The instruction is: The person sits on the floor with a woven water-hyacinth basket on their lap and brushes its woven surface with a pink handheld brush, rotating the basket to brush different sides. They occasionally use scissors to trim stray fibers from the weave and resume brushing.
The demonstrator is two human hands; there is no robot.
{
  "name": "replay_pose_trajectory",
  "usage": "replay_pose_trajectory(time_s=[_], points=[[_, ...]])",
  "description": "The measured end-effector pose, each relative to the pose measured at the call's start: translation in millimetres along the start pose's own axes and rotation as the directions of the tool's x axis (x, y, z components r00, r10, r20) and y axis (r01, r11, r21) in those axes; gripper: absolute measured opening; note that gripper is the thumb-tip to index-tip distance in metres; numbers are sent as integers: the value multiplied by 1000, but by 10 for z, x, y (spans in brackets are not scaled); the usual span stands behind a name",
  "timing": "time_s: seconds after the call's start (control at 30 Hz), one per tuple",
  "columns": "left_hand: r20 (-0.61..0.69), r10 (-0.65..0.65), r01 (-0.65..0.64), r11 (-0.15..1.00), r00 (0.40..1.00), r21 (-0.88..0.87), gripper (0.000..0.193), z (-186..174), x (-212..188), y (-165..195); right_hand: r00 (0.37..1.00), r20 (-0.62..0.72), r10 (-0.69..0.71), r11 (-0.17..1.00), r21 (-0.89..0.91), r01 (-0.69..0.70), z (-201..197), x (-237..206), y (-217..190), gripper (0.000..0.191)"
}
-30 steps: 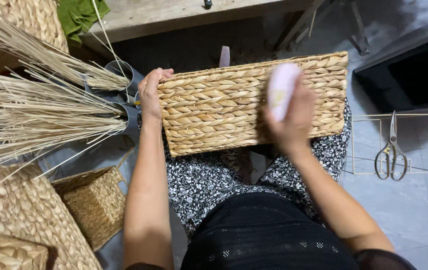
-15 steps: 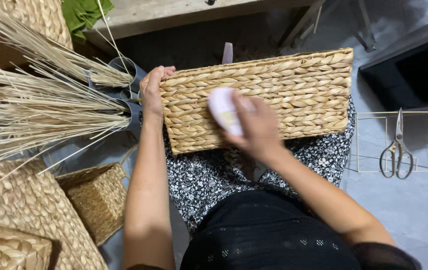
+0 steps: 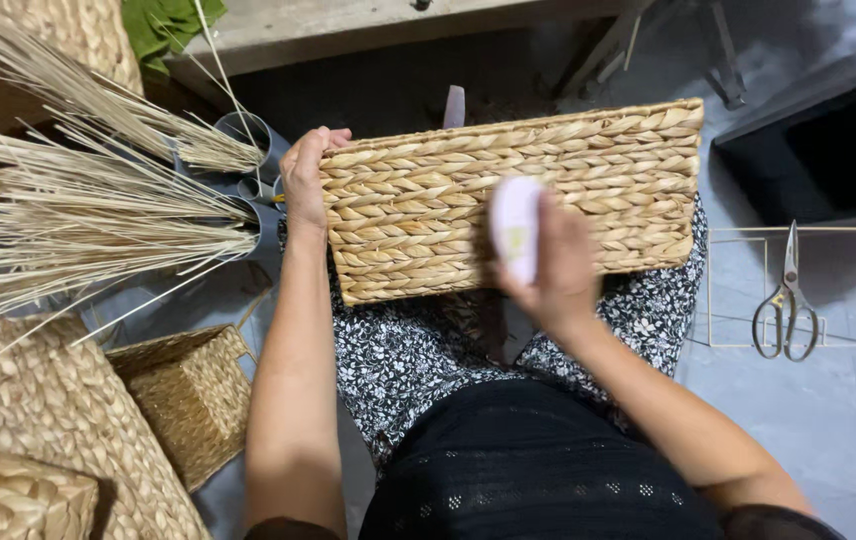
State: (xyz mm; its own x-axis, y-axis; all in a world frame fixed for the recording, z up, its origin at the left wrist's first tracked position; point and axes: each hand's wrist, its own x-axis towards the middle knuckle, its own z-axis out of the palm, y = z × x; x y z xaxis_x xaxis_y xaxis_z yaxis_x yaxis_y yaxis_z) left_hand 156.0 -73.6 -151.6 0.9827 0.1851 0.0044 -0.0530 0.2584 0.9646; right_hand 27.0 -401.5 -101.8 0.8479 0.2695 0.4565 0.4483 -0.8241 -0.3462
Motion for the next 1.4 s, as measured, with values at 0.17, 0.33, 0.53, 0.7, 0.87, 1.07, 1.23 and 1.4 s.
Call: replay_pose_trajectory(time_s=[0.17, 0.33, 0.53, 0.7, 0.87, 1.07, 1.23, 1.4], points=[[-1, 0, 0, 999, 1000, -41, 35, -19, 12, -69, 953, 206, -221, 950, 266, 162, 299, 312, -1027, 93], [-3, 19, -19, 1000, 1000, -8, 35, -58, -4, -68, 939, 151, -310, 910, 334, 247, 302, 382, -1054, 94], [17, 44, -45, 999, 999, 24, 35, -31, 42, -25, 994, 92, -65, 998, -20, 67, -156, 6, 97, 102], [22, 45, -46, 998, 999, 35, 35, 30, 49, -10, 963, -109, 248, 947, -181, -264, -630, -370, 852, 99], [22, 58, -59, 998, 998, 39, 35, 28, 57, 6, 975, -147, 163, 979, -96, -178, -335, -258, 560, 100], [10, 22, -22, 1000, 1000, -6, 35, -13, 52, -44, 996, 84, -29, 991, 131, 18, 173, 280, -467, 91], [25, 33, -33, 999, 999, -2, 35, -47, 48, -80, 967, 116, -229, 953, 229, 198, 315, 557, -1010, 88], [4, 25, -25, 999, 1000, 31, 35, -39, -14, -71, 976, 208, -67, 995, 86, 50, 219, 557, -301, 99]])
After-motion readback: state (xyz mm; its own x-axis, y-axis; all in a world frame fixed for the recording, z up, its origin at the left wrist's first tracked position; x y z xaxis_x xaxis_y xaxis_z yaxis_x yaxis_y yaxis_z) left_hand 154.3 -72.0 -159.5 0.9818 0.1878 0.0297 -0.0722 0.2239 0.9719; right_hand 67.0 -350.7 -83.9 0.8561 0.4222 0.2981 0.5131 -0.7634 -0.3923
